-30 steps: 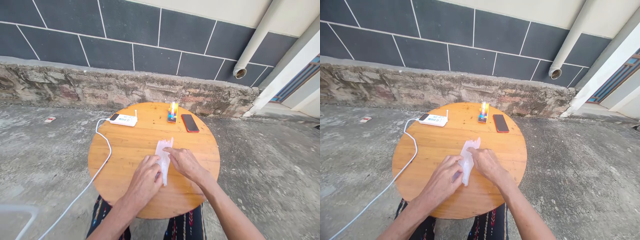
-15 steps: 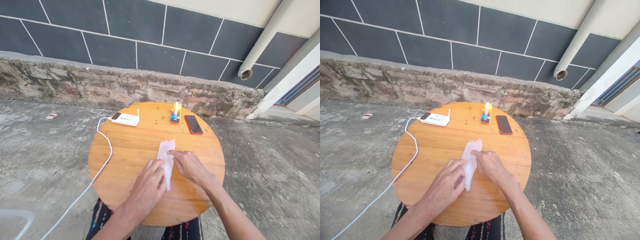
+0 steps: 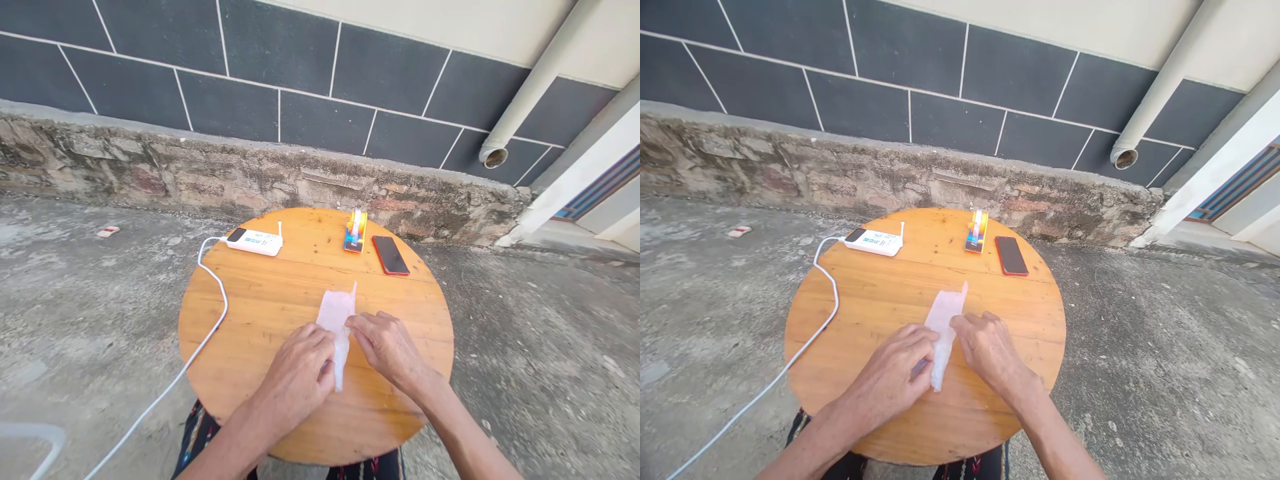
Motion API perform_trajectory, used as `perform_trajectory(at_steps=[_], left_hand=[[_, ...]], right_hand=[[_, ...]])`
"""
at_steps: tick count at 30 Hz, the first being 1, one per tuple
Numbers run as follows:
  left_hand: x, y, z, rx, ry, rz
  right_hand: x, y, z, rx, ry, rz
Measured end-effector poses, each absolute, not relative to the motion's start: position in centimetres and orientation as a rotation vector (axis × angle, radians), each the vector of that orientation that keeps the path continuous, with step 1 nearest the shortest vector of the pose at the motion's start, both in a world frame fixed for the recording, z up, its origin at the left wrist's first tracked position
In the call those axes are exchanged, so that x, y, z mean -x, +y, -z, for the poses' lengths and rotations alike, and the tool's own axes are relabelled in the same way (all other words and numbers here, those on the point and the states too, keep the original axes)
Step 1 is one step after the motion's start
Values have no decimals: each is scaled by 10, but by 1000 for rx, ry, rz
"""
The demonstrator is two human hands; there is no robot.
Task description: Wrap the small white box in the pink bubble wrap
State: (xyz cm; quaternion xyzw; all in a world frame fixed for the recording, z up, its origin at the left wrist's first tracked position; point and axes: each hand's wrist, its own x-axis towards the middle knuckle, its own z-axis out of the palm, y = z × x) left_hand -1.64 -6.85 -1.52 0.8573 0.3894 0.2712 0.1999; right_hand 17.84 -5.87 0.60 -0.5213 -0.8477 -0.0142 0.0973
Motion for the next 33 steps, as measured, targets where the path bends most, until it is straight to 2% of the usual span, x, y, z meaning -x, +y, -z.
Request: perform_trajectory(at_steps=[10, 17, 27, 33], left_hand=[[17, -66, 14, -2367, 1053, -750], [17, -65, 18, -2377, 1059, -797], [17, -66, 15, -2458, 1021, -805], [16, -65, 15, -2411, 1027, -789]], right_hand=[[-162, -35, -10, 1570, -2732, 114], [-155, -26, -13, 1554, -2813, -12], [-155, -24, -10, 1520, -2723, -326], [-170, -47, -2, 1562, -2462, -330]])
